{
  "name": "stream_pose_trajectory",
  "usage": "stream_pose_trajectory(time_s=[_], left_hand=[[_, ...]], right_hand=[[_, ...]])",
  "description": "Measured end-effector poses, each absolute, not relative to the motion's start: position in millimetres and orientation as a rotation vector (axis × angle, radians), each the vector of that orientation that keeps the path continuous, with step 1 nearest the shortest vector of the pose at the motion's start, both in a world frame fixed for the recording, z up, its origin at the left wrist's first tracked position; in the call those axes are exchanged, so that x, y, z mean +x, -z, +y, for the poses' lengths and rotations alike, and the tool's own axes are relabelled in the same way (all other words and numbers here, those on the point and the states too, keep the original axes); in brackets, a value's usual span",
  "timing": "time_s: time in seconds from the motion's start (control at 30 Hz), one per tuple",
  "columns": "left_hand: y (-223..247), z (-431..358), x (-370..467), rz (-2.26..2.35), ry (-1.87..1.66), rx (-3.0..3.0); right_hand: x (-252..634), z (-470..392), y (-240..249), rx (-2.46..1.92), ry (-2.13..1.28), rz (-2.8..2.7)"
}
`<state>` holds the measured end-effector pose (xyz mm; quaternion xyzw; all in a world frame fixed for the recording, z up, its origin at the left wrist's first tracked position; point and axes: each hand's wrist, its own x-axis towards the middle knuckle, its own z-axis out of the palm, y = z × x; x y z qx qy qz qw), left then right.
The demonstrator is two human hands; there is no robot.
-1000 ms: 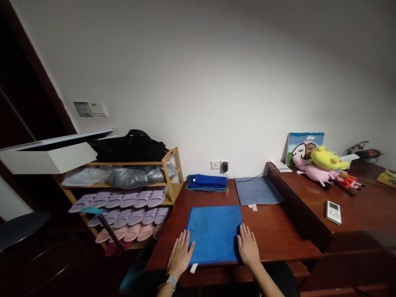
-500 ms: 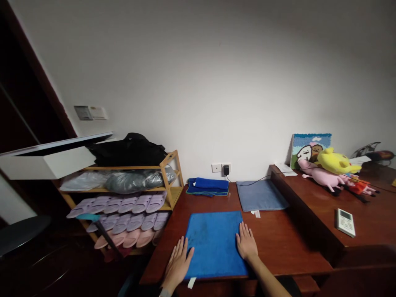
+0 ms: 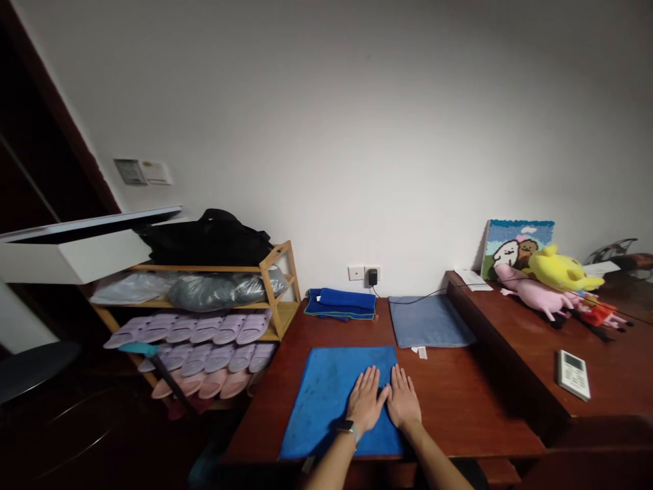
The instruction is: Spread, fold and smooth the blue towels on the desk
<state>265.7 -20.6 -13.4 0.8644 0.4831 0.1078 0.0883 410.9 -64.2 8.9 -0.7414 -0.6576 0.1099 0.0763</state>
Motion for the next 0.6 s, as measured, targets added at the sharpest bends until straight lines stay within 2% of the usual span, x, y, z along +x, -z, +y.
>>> stream_pose_trajectory(time_s=[0.3,0.6], left_hand=[[6,9,108,1.85,-0.248,2.418],[12,9,92,1.874,-0.324,2.412]], right_hand=[[412,-62,-5,-2.23,-0.359,-1.889],[413,-53,-8,-2.267,-0.384,-1.892]])
